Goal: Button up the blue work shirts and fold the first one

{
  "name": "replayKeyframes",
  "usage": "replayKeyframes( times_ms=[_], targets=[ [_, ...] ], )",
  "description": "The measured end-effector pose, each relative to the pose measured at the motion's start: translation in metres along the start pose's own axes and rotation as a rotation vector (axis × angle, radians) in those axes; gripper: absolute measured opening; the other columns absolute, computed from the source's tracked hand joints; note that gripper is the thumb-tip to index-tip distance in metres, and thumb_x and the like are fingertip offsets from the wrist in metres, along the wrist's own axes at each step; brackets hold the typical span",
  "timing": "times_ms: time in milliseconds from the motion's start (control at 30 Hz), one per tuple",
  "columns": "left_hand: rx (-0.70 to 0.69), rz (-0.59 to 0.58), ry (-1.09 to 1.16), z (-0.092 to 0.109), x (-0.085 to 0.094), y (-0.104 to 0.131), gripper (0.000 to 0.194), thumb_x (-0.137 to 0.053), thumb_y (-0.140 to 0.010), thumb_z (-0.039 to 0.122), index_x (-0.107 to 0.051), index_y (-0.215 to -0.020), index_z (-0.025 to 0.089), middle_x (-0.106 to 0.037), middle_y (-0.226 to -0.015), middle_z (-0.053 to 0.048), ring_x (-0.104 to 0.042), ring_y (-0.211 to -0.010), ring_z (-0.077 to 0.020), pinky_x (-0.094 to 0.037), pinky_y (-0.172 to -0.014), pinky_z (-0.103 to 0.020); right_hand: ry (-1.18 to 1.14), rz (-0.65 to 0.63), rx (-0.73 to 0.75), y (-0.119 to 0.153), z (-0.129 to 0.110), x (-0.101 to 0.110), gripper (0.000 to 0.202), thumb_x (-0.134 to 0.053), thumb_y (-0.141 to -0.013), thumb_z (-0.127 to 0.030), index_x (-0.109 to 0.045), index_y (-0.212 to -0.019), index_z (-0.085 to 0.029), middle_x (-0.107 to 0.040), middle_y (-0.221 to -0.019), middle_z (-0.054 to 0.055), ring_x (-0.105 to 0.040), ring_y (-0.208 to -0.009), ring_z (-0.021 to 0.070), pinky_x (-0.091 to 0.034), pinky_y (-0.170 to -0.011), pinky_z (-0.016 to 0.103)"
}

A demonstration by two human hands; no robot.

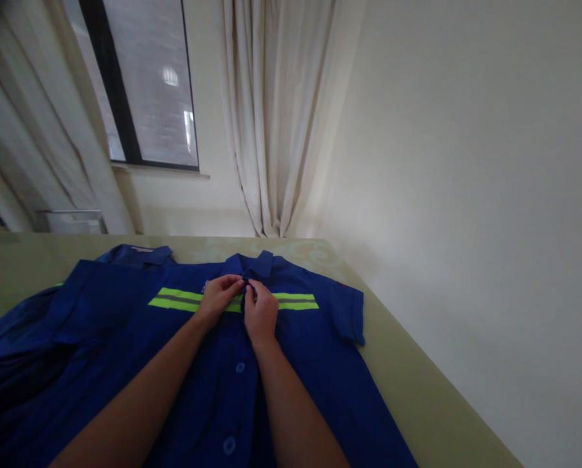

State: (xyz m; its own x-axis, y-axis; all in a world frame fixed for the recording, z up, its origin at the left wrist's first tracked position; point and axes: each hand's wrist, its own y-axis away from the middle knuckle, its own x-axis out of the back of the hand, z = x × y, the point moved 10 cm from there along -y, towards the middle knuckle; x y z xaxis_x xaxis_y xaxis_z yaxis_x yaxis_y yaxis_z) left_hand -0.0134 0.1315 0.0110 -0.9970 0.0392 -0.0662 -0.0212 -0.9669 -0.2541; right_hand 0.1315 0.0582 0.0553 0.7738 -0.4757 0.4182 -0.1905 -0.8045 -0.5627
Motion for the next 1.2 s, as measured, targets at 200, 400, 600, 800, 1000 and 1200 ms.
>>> replayKeyframes(
  times_ms=[200, 400, 600, 800, 1000, 1200],
  targets=[
    [0.016, -0.003, 0.005, -0.001, 0.0, 0.001, 0.05, -0.086, -0.06, 0.058, -0.076, -0.084, 0.016, -0.079, -0.078, -0.006, -0.072, -0.073, -0.021, -0.06, -0.073, -0.034, 0.028, -0.001, 0.003, -0.001, 0.005, -0.002, 0.025, -0.056, -0.094, -0.022, -0.077, -0.107, -0.02, -0.078, -0.106, 0.008, -0.071, -0.096, 0.0218, -0.052, -0.09, 0.033],
    [0.043, -0.025, 0.037, -0.003, -0.002, 0.002, 0.055, -0.087, -0.058, 0.061, -0.076, -0.087, 0.015, -0.079, -0.079, -0.007, -0.072, -0.072, -0.02, -0.059, -0.07, -0.032, 0.066, 0.012, -0.011, -0.001, 0.003, 0.003, 0.018, -0.059, -0.093, -0.021, -0.075, -0.101, -0.021, -0.071, -0.096, 0.006, -0.066, -0.088, 0.0198, -0.05, -0.081, 0.029],
    [0.038, -0.056, 0.049, 0.001, -0.005, 0.003, 0.051, -0.088, -0.058, 0.058, -0.076, -0.086, 0.017, -0.078, -0.082, -0.006, -0.072, -0.076, -0.0195, -0.058, -0.074, -0.031, 0.033, 0.049, -0.043, 0.0, 0.002, 0.009, 0.013, -0.06, -0.091, -0.018, -0.071, -0.095, -0.021, -0.063, -0.093, 0.004, -0.063, -0.08, 0.018, -0.048, -0.073, 0.028],
    [0.036, -0.085, 0.021, -0.001, -0.007, 0.001, 0.049, -0.088, -0.06, 0.056, -0.076, -0.087, 0.017, -0.078, -0.082, -0.005, -0.071, -0.078, -0.02, -0.058, -0.075, -0.032, 0.044, 0.048, -0.059, -0.001, 0.002, 0.011, 0.012, -0.06, -0.089, -0.018, -0.071, -0.094, -0.021, -0.062, -0.092, 0.003, -0.062, -0.079, 0.0179, -0.046, -0.073, 0.028],
    [0.049, -0.153, -0.017, 0.0, -0.011, 0.002, 0.044, -0.085, -0.063, 0.055, -0.076, -0.082, 0.016, -0.077, -0.077, -0.005, -0.069, -0.072, -0.0182, -0.056, -0.072, -0.03, 0.055, 0.035, -0.064, -0.001, 0.006, 0.008, 0.013, -0.059, -0.089, -0.018, -0.071, -0.092, -0.021, -0.063, -0.091, 0.003, -0.06, -0.071, 0.0164, -0.045, -0.069, 0.028],
    [0.037, -0.165, -0.051, 0.0, -0.014, 0.002, 0.04, -0.083, -0.065, 0.052, -0.075, -0.082, 0.016, -0.076, -0.078, -0.003, -0.068, -0.075, -0.0171, -0.054, -0.075, -0.029, 0.054, 0.041, -0.071, -0.001, 0.012, 0.007, 0.012, -0.06, -0.088, -0.016, -0.071, -0.087, -0.021, -0.062, -0.088, 0.002, -0.059, -0.071, 0.0156, -0.044, -0.069, 0.027]
  ],
)
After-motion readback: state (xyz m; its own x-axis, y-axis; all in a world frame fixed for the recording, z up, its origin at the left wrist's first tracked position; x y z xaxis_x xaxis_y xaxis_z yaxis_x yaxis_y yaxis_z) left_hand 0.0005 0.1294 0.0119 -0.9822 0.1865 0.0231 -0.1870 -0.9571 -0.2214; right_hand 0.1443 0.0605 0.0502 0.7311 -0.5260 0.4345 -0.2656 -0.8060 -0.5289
